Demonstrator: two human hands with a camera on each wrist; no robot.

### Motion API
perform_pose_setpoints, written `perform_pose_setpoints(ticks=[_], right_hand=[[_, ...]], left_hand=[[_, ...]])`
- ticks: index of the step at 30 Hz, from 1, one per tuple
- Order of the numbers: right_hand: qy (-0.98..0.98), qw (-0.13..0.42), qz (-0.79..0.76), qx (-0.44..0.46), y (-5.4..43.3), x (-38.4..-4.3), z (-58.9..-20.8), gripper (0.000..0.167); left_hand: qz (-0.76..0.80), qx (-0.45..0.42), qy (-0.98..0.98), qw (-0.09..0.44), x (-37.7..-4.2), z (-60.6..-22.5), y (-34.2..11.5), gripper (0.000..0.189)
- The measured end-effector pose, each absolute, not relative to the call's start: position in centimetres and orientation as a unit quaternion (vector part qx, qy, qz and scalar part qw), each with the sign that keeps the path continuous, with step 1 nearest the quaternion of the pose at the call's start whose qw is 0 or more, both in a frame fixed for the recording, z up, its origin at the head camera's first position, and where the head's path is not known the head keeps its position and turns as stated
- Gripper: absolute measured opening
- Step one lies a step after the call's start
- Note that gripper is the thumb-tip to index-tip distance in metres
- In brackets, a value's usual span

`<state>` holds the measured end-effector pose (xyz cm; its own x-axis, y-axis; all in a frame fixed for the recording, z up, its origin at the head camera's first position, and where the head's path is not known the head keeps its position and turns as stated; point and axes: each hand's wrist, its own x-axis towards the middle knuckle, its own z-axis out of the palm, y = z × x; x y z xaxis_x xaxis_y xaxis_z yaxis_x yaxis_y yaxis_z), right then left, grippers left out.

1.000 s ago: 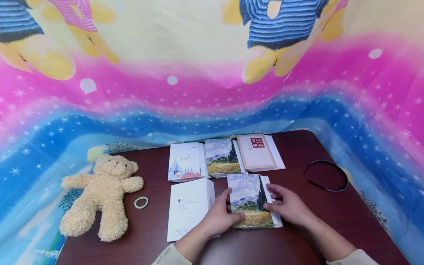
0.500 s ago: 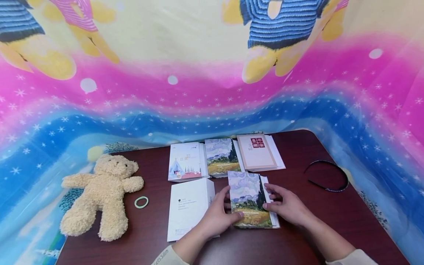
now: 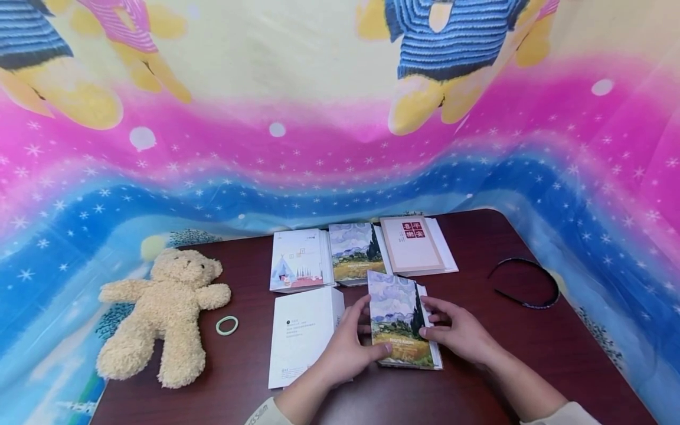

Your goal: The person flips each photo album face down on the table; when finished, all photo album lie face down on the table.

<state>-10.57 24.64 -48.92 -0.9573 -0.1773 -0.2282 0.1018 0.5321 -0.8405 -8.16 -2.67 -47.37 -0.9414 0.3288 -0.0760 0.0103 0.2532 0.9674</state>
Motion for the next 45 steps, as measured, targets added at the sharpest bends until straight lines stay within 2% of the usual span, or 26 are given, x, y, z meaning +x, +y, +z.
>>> perform_pose_setpoints(ticks=[29, 45], right_hand=[[0.842, 0.160, -0.514, -0.036, 23.5, -10.6, -49.0, 0.070], [0.815, 0.169, -0.552, -0.058, 22.3, -10.4, -49.0, 0.073]], left_hand=[[0.632, 0.124, 0.757, 0.111, -7.7, -45.3, -3.1, 0.096], [0.640, 0.120, 0.753, 0.097, -7.7, -44.3, -3.5, 0.086]])
